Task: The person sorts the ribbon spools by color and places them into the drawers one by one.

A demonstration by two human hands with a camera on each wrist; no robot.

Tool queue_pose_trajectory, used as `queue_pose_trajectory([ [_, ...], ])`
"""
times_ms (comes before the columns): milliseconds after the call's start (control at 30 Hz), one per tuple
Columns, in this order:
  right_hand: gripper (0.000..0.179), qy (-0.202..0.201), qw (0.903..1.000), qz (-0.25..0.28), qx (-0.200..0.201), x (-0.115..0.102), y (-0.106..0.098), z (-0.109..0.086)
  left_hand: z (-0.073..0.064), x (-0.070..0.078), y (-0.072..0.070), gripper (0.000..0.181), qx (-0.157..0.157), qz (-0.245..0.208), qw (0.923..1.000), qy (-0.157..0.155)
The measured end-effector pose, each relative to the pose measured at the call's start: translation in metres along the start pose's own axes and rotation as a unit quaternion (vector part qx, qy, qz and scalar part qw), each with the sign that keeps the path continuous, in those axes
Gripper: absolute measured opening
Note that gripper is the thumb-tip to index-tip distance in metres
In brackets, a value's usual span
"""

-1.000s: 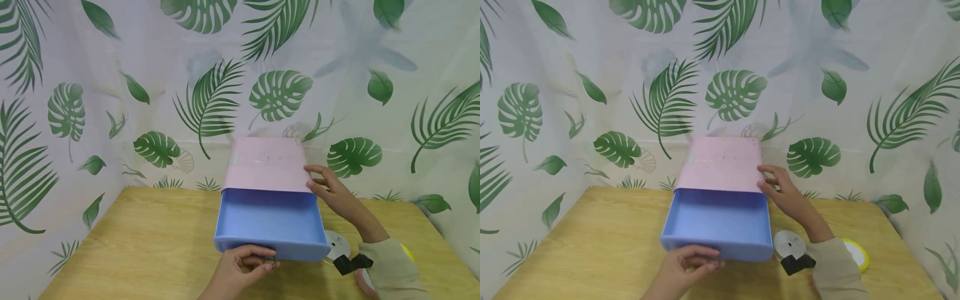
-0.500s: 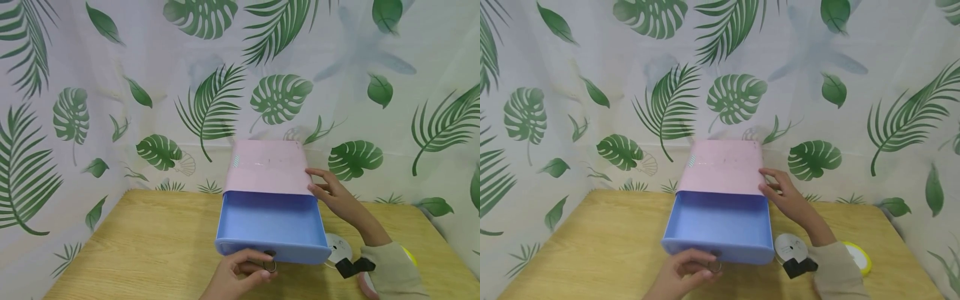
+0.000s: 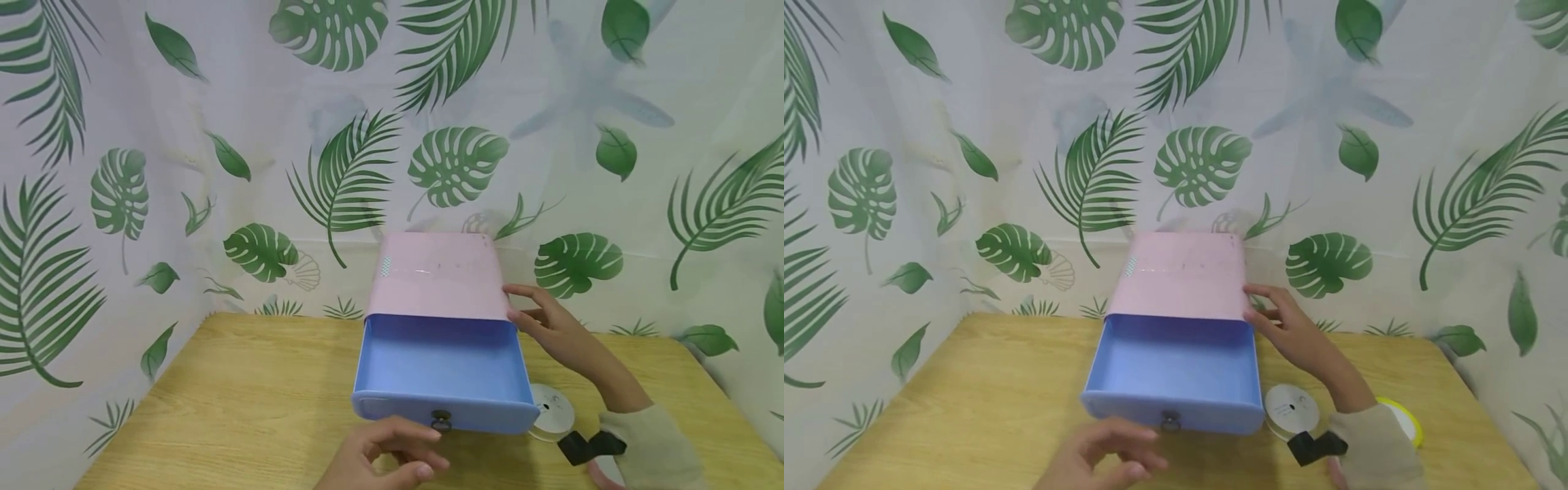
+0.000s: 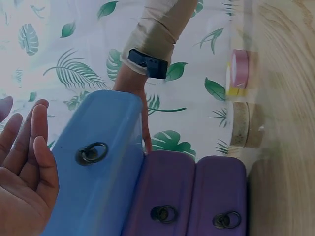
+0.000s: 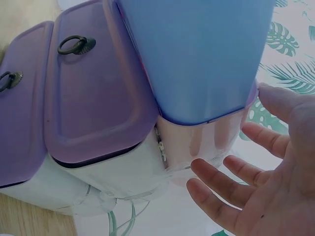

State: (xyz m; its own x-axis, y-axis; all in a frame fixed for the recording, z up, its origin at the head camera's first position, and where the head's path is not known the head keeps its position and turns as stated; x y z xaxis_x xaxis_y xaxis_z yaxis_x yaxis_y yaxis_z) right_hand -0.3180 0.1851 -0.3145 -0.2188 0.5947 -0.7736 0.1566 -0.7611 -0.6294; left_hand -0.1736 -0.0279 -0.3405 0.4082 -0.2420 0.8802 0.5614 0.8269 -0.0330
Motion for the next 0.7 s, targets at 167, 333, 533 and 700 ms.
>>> queue_pose_trajectory([
  [167,0.052,-0.001,1.0,-0.003,-0.001,-0.002,-0.001,-0.005,-0.001,0.012,-0.002,0.025,0.003,-0.003,0.9997,0.026],
  [333,0.05,-0.002,1.0,-0.003,0.001,0.001,0.0,-0.007,-0.001,0.017,-0.003,0.024,0.008,-0.002,0.9994,0.032],
  [533,0.049,-0.012,0.9999,-0.001,0.002,0.001,0.001,-0.008,0.0,0.02,-0.002,0.024,0.006,-0.003,0.9987,0.051],
  [700,0.048,-0.021,0.9998,-0.005,0.001,-0.002,0.0,-0.011,0.004,0.037,-0.01,0.028,0.01,0.044,0.9931,0.108],
])
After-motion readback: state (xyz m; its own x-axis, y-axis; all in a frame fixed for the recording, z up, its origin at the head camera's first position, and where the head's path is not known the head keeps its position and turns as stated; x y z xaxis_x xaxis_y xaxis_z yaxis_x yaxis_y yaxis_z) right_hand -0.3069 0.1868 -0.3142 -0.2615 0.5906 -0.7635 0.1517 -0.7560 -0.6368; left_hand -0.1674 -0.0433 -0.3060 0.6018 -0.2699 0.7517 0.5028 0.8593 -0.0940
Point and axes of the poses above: each hand's wrist, its own z-axis towards the middle knuckle, its own y-axis out of the palm, x = y × z, the point moved 10 cm from there along z, towards the middle knuckle, and after that the axes turned 11 degrees about y, right-handed, at the moved point
